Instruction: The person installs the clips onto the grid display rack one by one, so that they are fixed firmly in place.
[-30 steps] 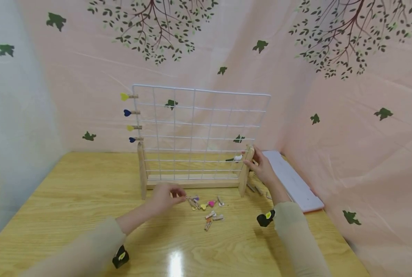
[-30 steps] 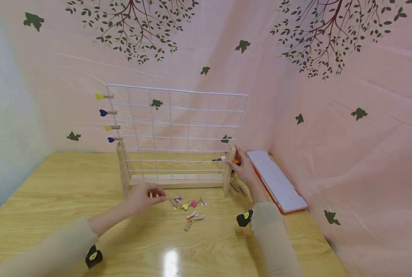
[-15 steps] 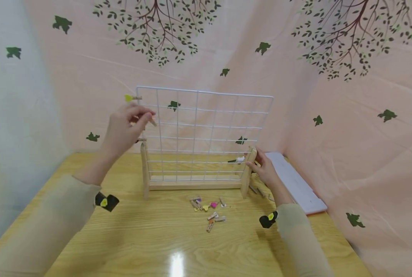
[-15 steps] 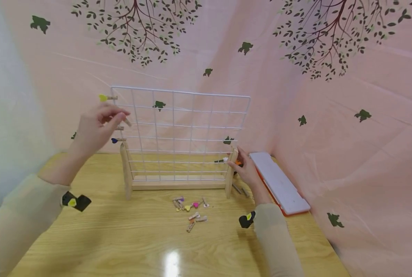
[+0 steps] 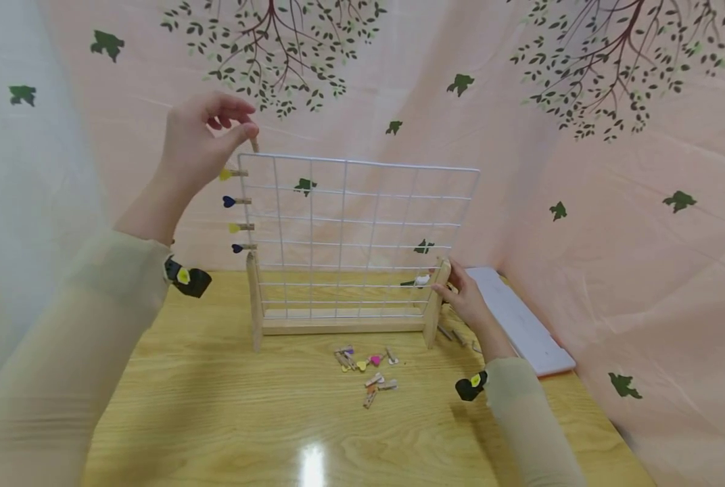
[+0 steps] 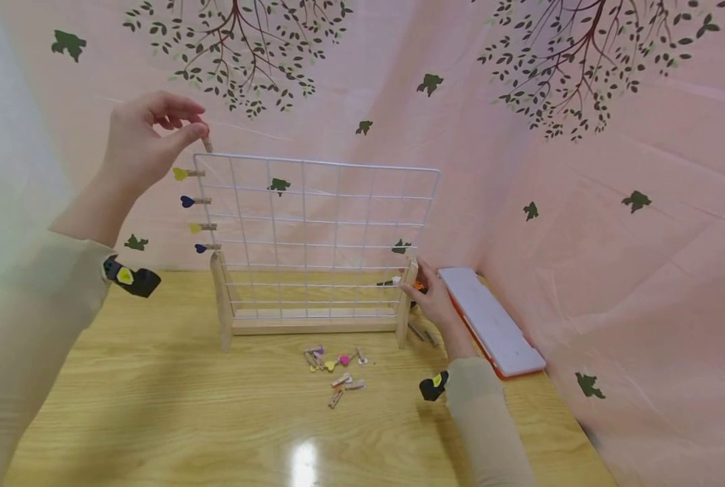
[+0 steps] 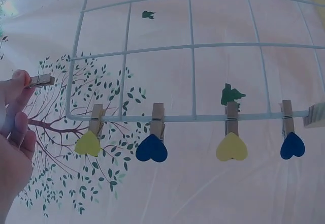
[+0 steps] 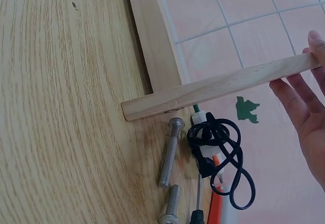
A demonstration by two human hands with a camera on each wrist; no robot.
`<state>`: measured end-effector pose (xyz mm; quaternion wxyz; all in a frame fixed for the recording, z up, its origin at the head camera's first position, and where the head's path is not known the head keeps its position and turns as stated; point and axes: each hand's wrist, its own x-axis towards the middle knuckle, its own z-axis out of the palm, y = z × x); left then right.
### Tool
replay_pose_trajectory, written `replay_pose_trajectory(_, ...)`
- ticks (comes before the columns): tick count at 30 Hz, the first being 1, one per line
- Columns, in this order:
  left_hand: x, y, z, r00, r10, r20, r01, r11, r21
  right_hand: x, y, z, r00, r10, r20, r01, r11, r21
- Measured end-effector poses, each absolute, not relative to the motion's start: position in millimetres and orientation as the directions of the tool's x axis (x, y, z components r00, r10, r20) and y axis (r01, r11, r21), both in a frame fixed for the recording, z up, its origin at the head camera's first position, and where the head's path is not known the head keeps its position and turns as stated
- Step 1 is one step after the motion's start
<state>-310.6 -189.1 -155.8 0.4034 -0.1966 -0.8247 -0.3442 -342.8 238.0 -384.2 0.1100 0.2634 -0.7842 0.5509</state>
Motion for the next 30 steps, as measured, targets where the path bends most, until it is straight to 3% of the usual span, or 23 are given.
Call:
replay_pose_trajectory(14,-327,-186,-159,-0.714,-0.003,0.7,0.492,0.709,0.505,-344,239,-386,-0.85,-0.282,0.445,-0.512,0.24,-0.825)
replay_pose_trajectory(18,-326,-188,-164,-0.721,0.007,0.692,0.488,0.714,0.501,-344,238,-385,-0.852,-0.284,0.439,-0.507,0.241,-0.828)
replay_pose_trajectory(24,-317,-187,-163,-0.687,0.02,0.726,0.525,0.705,0.477,-343,238,-386,-0.859,-0.276,0.43,-0.496,0.241,-0.834)
replay_pose_trajectory(30,-294,-167,-177,-0.554,0.104,0.826,0.667,0.648,0.366,-343,238,-385,-0.854,-0.283,0.436,-0.505,0.254,-0.825)
